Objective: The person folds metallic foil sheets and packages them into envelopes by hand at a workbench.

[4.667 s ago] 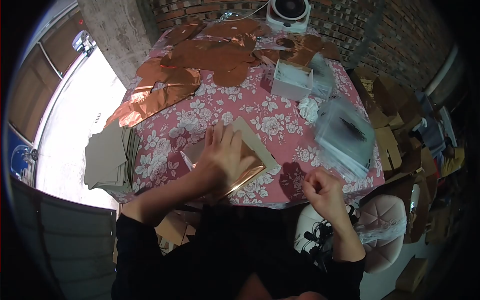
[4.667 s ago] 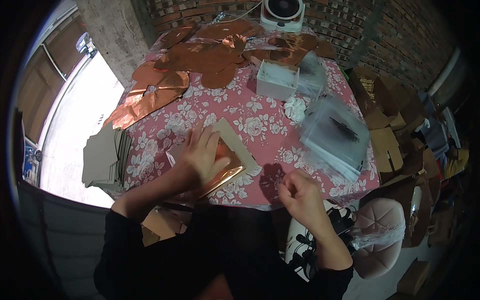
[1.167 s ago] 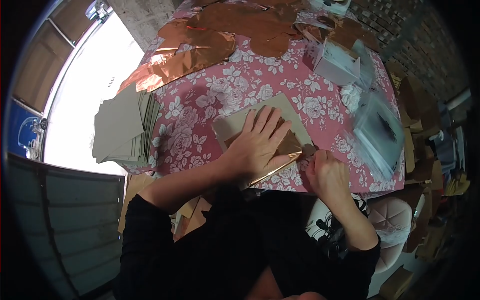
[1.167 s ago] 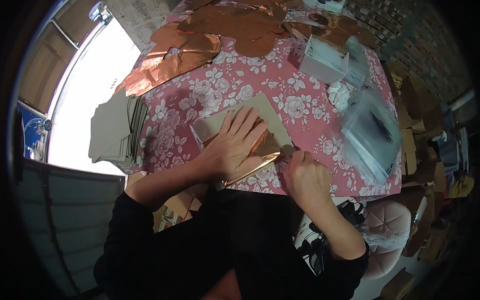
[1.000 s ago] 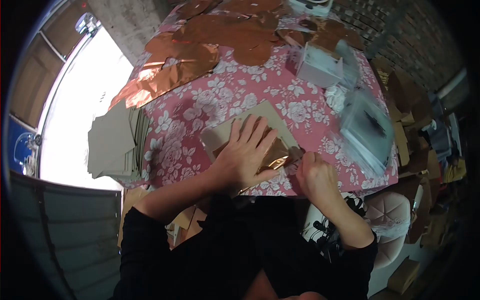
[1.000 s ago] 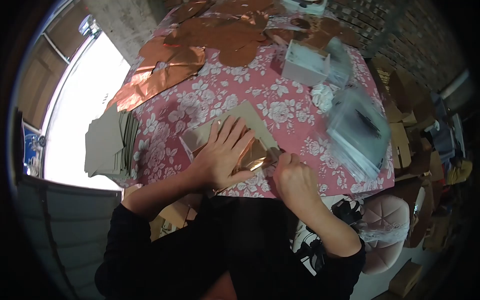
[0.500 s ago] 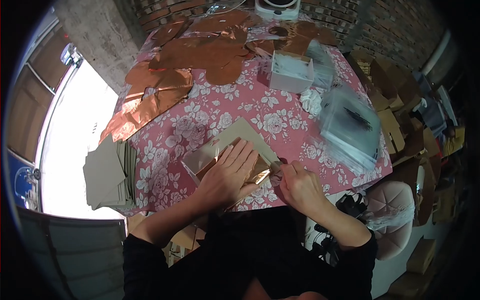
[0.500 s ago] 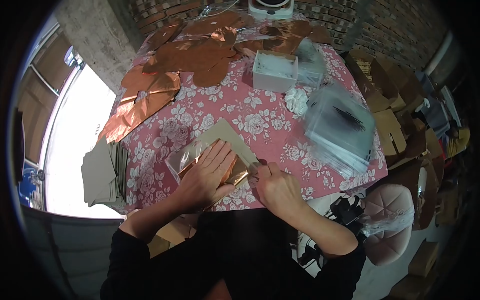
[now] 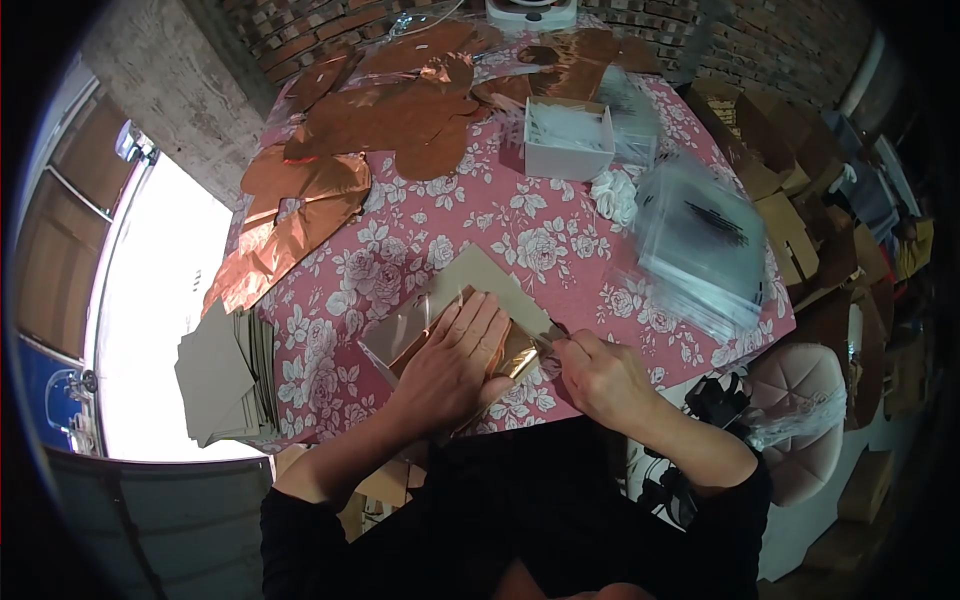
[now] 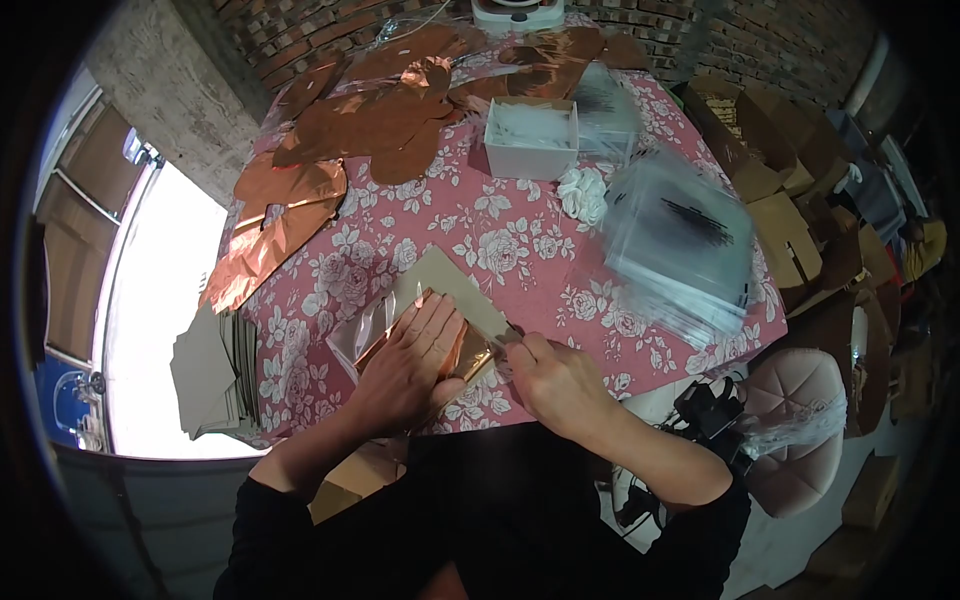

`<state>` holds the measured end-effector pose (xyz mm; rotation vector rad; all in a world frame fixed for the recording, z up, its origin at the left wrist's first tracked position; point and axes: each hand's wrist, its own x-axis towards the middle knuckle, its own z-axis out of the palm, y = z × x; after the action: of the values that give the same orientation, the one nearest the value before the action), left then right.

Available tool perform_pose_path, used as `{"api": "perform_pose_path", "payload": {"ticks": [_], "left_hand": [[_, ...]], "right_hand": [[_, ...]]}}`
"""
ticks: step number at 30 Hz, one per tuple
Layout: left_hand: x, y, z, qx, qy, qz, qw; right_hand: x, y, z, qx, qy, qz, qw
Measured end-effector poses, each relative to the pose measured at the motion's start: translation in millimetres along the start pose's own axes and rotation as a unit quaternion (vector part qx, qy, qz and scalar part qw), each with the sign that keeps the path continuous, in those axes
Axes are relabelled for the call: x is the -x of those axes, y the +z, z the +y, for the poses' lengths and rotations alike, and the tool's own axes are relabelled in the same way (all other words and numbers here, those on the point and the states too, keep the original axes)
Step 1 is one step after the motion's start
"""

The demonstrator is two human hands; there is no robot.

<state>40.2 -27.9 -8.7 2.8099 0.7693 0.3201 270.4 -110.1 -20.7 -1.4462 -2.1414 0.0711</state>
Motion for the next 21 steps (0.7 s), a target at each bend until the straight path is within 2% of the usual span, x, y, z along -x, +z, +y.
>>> {"api": "perform_pose_path", "payload": {"ticks": [8,21], "left_hand": [[0,0,-1,0.002,-0.002,-0.004,1.000],[-2,-4,2,-0.001,0.004,0.002,1.000]], "right_hand": [[5,3,-2,-0.012,0.019,0.021,1.000],[-6,-5,5,-0.045,-0.051,-0.002,0.998]]}}
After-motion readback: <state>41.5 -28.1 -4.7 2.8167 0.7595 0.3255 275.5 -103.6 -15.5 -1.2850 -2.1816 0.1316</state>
